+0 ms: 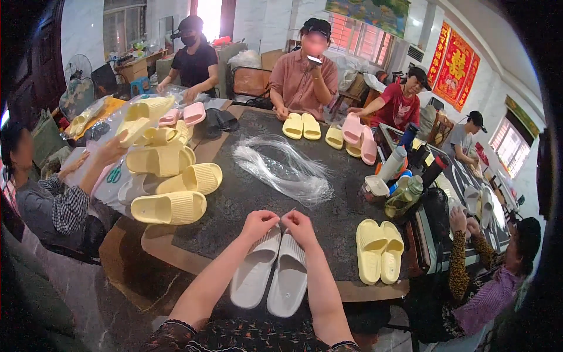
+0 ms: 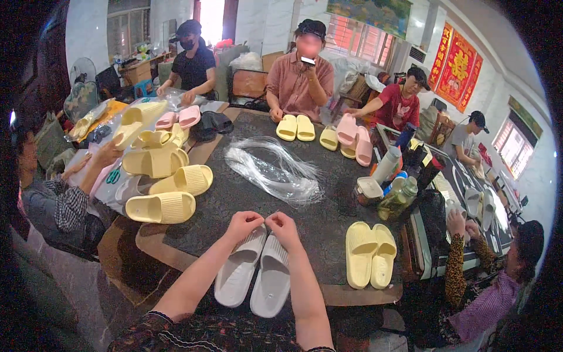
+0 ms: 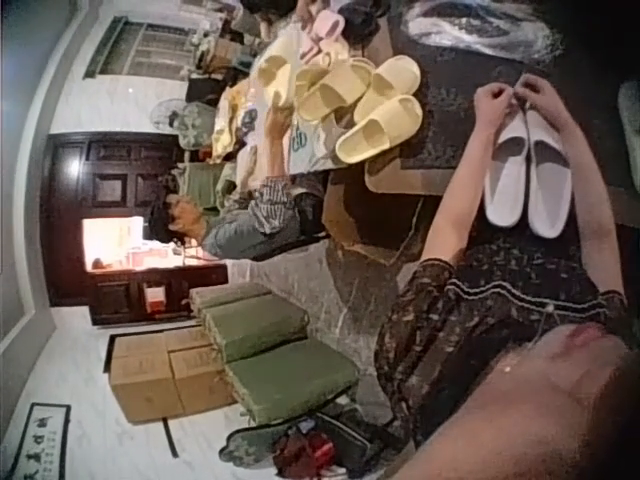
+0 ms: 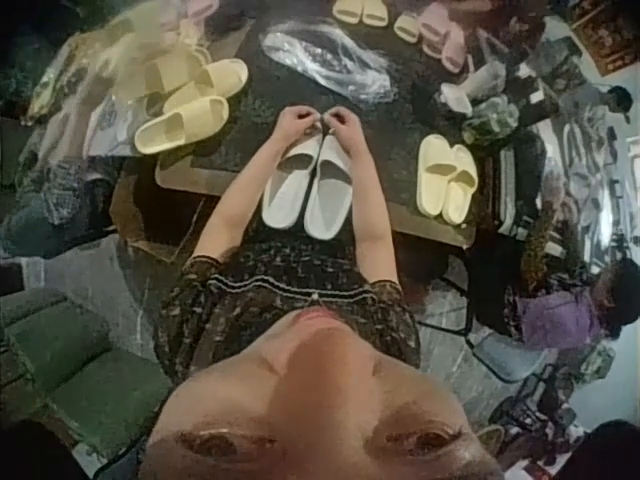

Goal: Inspecting and sorting various pairs of manufactured slippers at a central work table.

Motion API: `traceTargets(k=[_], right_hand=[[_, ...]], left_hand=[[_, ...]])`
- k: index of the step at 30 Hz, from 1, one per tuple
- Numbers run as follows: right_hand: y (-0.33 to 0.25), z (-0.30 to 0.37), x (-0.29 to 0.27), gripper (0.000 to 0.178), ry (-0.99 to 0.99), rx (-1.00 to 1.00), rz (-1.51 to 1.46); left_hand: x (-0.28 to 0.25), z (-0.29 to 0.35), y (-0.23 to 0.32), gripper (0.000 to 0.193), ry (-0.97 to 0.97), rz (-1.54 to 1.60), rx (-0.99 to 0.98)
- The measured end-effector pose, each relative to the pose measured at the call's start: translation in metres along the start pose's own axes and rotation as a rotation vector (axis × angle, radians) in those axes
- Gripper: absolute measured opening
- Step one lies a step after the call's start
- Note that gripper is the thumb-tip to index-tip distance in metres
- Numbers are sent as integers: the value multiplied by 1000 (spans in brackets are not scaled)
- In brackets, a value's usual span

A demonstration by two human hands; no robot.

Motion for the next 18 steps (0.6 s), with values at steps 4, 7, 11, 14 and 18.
traceTargets(k=[4, 7, 11, 14, 18], right_hand=[[11, -5, -6, 11, 19, 12, -18], [18, -5, -21, 16, 149, 24, -96], [2, -1, 3, 14, -62, 21, -11], [5, 1, -10, 12, 87, 83, -62], [-10, 4, -1, 12, 13, 28, 7]], left_hand=[[1, -3, -4, 20, -12, 5, 13], [3, -2, 3, 20, -2, -68, 36], [-1, 2, 4, 18, -2, 13, -1], [2, 1, 2, 18, 3, 49, 0], [-1, -2, -12, 17, -9, 47, 13]])
Point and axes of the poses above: each hand's wrist, its own z-axis away from the middle knuckle, its own x-axis out of the palm, y = z × x, the point moved 7 cm from there along -z, towards the middle knuckle, and after that the axes turned 1 degree about y, right-handed, at the moved point
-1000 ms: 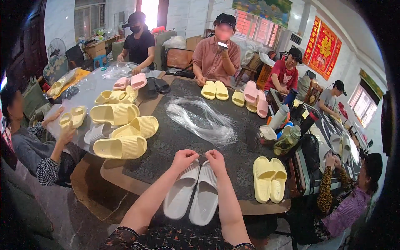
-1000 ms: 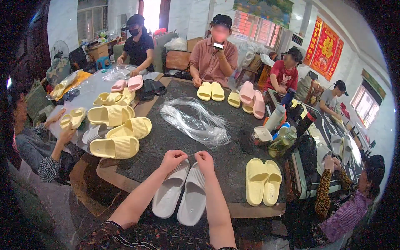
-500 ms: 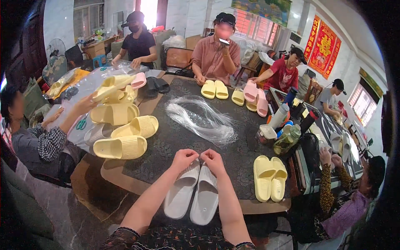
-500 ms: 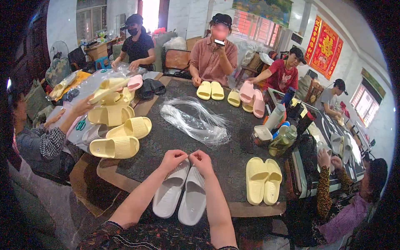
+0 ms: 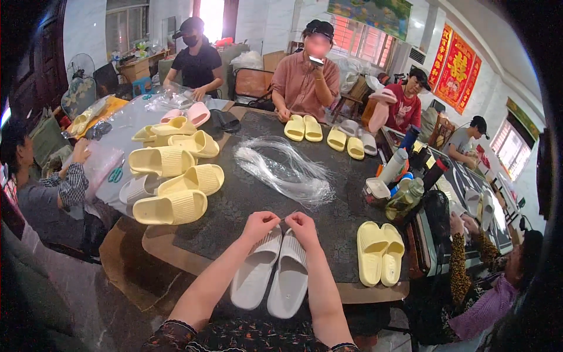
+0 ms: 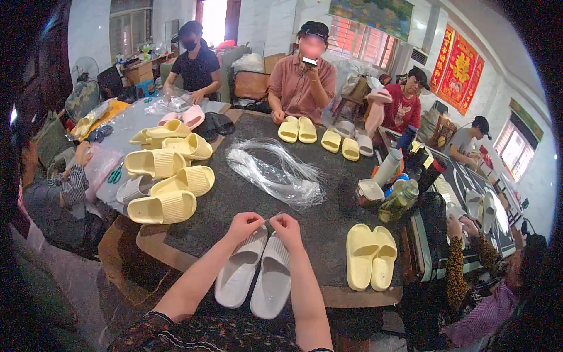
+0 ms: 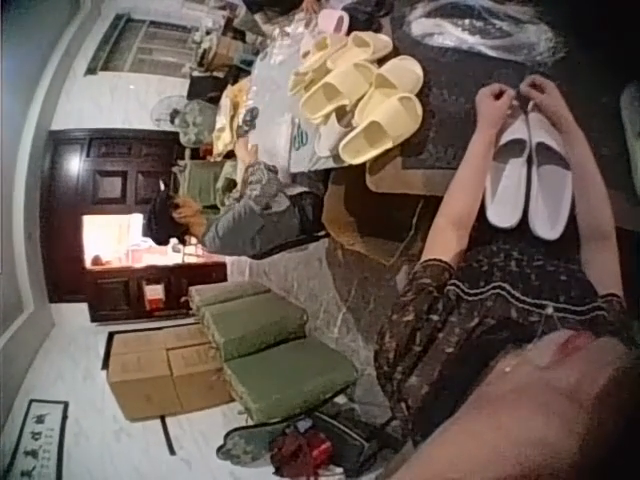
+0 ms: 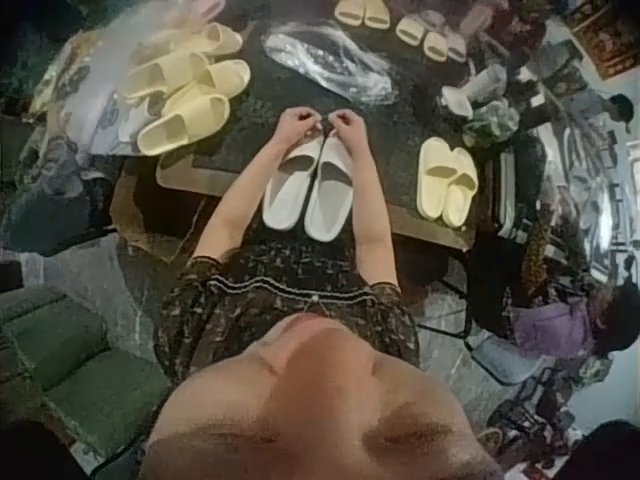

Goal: Inspecting and sorting various pairs of manufactured slippers at a central work table.

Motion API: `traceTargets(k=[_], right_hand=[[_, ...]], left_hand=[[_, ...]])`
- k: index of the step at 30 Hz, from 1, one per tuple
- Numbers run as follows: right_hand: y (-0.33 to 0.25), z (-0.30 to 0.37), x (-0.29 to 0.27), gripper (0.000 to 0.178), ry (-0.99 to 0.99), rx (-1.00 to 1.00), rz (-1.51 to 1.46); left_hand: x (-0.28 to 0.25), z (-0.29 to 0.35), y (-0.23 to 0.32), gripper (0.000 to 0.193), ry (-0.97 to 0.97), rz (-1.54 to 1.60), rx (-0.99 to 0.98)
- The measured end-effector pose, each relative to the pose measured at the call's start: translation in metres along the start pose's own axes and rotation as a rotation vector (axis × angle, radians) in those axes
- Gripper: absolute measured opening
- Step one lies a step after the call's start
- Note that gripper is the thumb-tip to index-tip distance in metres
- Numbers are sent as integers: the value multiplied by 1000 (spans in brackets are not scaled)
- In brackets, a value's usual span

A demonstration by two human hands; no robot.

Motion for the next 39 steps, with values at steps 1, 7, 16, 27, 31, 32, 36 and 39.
traceTargets(k=[1, 7, 16, 27, 31, 32, 36, 39], right_hand=[[4, 0, 0, 12, -3, 4, -1], [12, -4, -20, 13, 143, 63, 47], [3, -1, -10, 12, 62, 55, -23], [-15, 7, -14, 14, 143, -80, 50], [-83, 55, -18, 22, 337, -315, 432], [-88, 72, -7, 22, 222, -252, 441], [-87, 139, 18, 33, -56, -70, 621], [-76, 159, 34, 55, -151, -65, 948]], left_hand=[[0, 2, 3, 17, 2, 0, -5], [3, -1, 10, 19, 34, -17, -11], [2, 1, 13, 21, 22, -67, 10], [1, 1, 10, 19, 82, -49, 20], [-4, -5, 2, 23, 138, -17, 46], [-8, -6, -1, 23, 148, -16, 44], [-7, -5, -3, 23, 173, 338, -45], [-22, -4, 10, 23, 220, 570, -8]])
Point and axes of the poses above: each hand's wrist, its own z-axis away from the middle knuckle, its own x-axis out of the palm, y = z × x, the point moved 7 cm from there along -z, towards the middle knuckle, and after that the axes turned 1 degree about y, right-handed, at the moved point
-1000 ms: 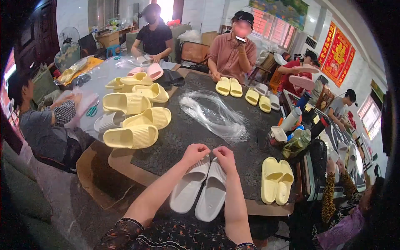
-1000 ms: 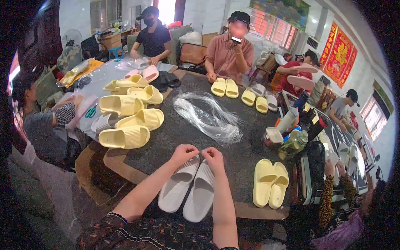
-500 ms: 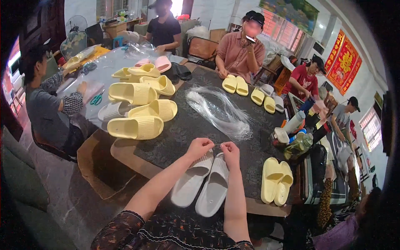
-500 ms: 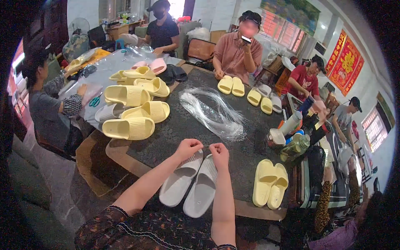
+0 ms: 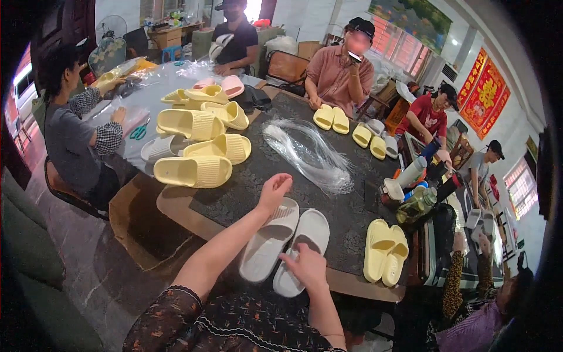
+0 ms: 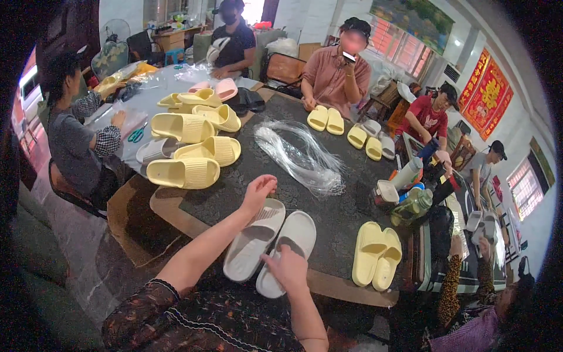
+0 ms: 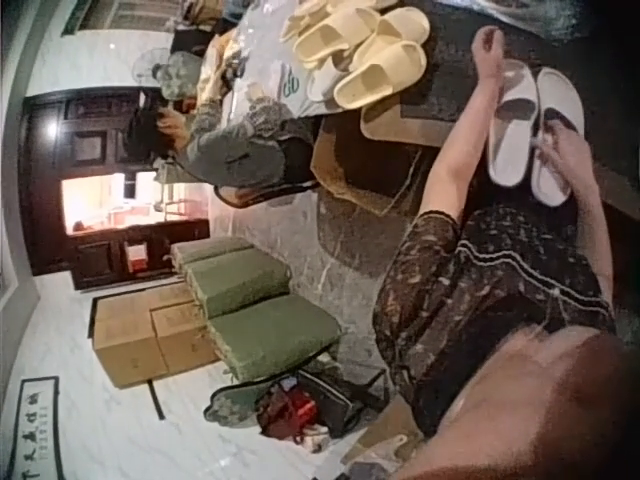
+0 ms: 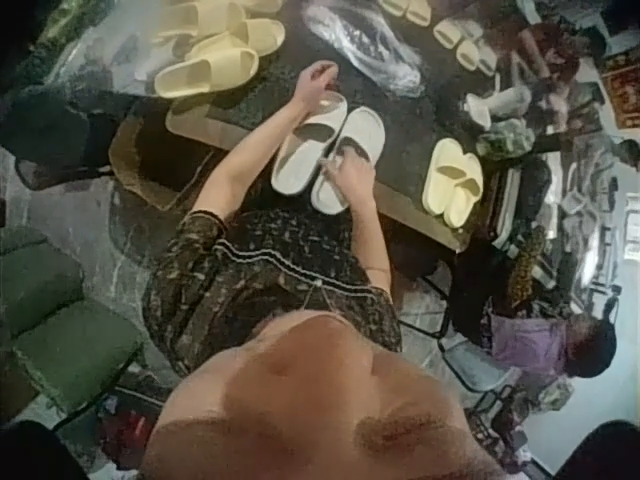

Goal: Inspecting and sorting various pairs of manufactured slippers at a central work table.

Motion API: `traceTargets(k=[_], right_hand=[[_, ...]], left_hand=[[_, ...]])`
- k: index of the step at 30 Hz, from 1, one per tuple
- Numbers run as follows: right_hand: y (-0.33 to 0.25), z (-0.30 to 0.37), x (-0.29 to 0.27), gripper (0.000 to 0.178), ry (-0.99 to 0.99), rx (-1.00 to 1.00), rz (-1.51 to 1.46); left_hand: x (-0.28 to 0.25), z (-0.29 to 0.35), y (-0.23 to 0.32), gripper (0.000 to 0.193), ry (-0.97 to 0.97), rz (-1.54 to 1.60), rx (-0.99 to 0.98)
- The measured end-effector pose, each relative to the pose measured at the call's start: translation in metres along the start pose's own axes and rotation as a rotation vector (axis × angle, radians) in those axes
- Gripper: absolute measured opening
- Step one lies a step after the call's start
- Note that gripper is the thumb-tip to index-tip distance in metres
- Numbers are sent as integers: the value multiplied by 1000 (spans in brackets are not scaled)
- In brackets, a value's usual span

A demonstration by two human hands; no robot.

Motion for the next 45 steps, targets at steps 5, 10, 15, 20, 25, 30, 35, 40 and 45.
traceTargets(k=[5, 10, 15, 20, 25, 30, 35, 40, 45], right_hand=[[2, -5, 15, 74, -38, 68, 107], [-1, -14, 16, 74, -18, 121, 135], [-9, -38, 33, 57, 20, 83, 13], [21, -37, 38, 41, 134, 137, -36], [34, -14, 12, 39, 101, 177, -70], [95, 15, -38, 29, 220, 311, 20], [169, 26, -137, 31, 483, 483, 185], [254, 29, -201, 32, 668, 595, 242], [239, 49, -197, 56, 980, 586, 475]], left_hand=[[-3, 25, 111, 24, -62, -715, 616], [-84, 9, 196, 45, 389, -1290, 916], [-297, -57, 199, 70, 773, -1599, 353], [-313, -84, 171, 36, 386, -1405, 311], [-292, -62, 179, 19, 378, -1003, 687], [-232, -4, 223, 20, 463, -887, 722], [-168, 54, 248, 23, 393, -740, 670], [-133, 82, 253, 15, 305, -294, 467], [-74, 105, 241, 9, 241, -1, 275]])
Point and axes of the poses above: each hand's wrist, its own z-axis away from the middle knuckle, its own x-axis out of the palm, y = z × x, the point moved 7 cm from there along -z, towards the middle knuckle, and after that the axes turned 1 degree about y, right-handed, at the moved point
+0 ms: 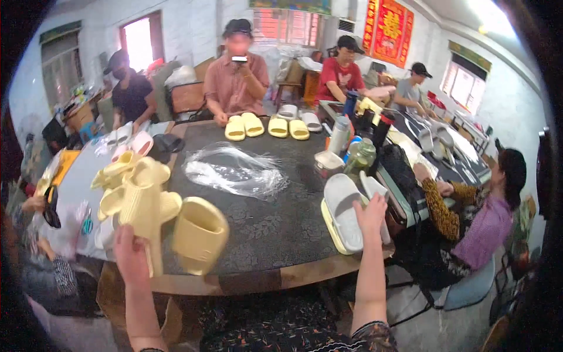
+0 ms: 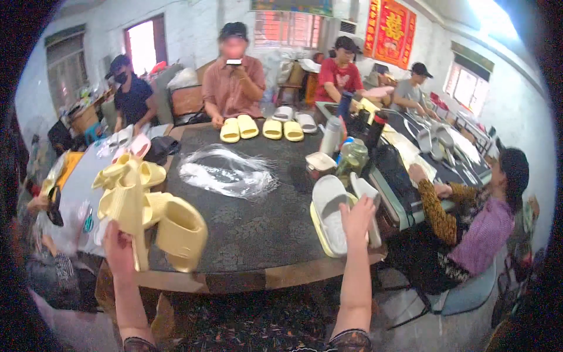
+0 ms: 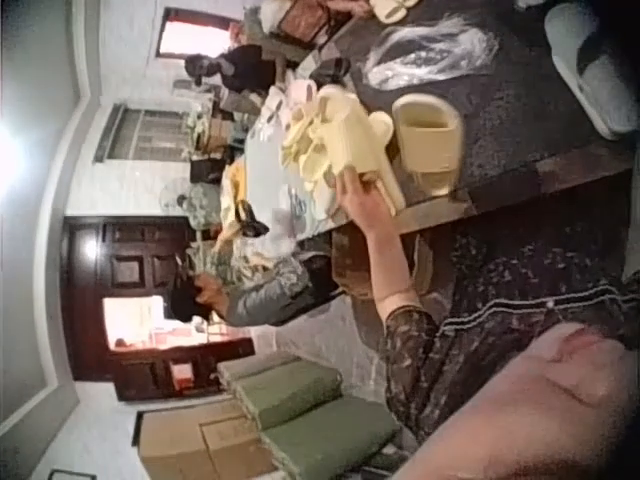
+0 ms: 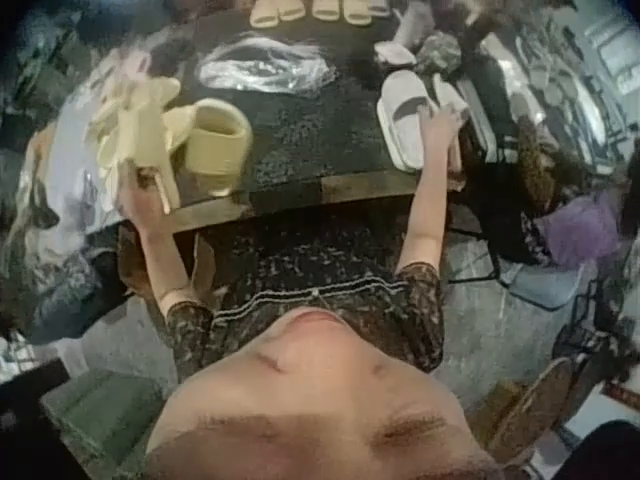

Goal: Inspecting and sorting various pairs of manufactured slippers at a central work table.

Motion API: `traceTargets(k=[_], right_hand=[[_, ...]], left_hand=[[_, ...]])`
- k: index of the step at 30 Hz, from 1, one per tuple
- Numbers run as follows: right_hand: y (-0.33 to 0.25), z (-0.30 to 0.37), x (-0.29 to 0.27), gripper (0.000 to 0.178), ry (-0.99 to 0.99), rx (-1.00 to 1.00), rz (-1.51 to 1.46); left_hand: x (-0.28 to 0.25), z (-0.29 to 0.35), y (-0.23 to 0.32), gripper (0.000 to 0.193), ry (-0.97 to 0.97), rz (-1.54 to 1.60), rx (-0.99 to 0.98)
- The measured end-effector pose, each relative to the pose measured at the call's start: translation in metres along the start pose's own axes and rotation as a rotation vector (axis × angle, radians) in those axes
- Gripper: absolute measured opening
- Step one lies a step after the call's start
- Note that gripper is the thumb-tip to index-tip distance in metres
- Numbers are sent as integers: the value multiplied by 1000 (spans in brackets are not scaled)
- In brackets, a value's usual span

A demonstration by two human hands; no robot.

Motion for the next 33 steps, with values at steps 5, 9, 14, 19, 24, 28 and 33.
traceTargets(k=[5, 9, 14, 19, 24, 28, 33], right_hand=[[-137, 89, -37, 92, -844, -281, -965], [-189, 209, -47, 124, -1898, -435, -1386], [-206, 248, -33, 86, -1854, -7, -1290], [-210, 228, 11, 44, -1626, 621, -1767], [-195, 215, 31, 44, -1489, 858, -1521], [-191, 208, 28, 59, -1451, 726, -1502], [-184, 213, 47, 96, -1351, 258, -1405]], left_hand=[[64, 49, -20, 16, -262, -25, -193], [93, 75, -40, 27, -226, 58, -246], [90, 83, -68, 22, -195, 108, -307], [78, 74, -73, 16, -92, 188, -332], [69, 81, -117, 9, -215, -79, -326], [58, 90, -156, 12, -157, -102, -477], [52, 90, -186, 17, -88, 34, -575]])
Point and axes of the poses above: each hand's wrist, its own z-axis away from the middle knuckle, its own x-axis out of the palm, y = z × x, the point moved 7 cm from there along -z, towards the middle knuckle, and after that the axes turned 1 degree about y, right-handed, at the moved point
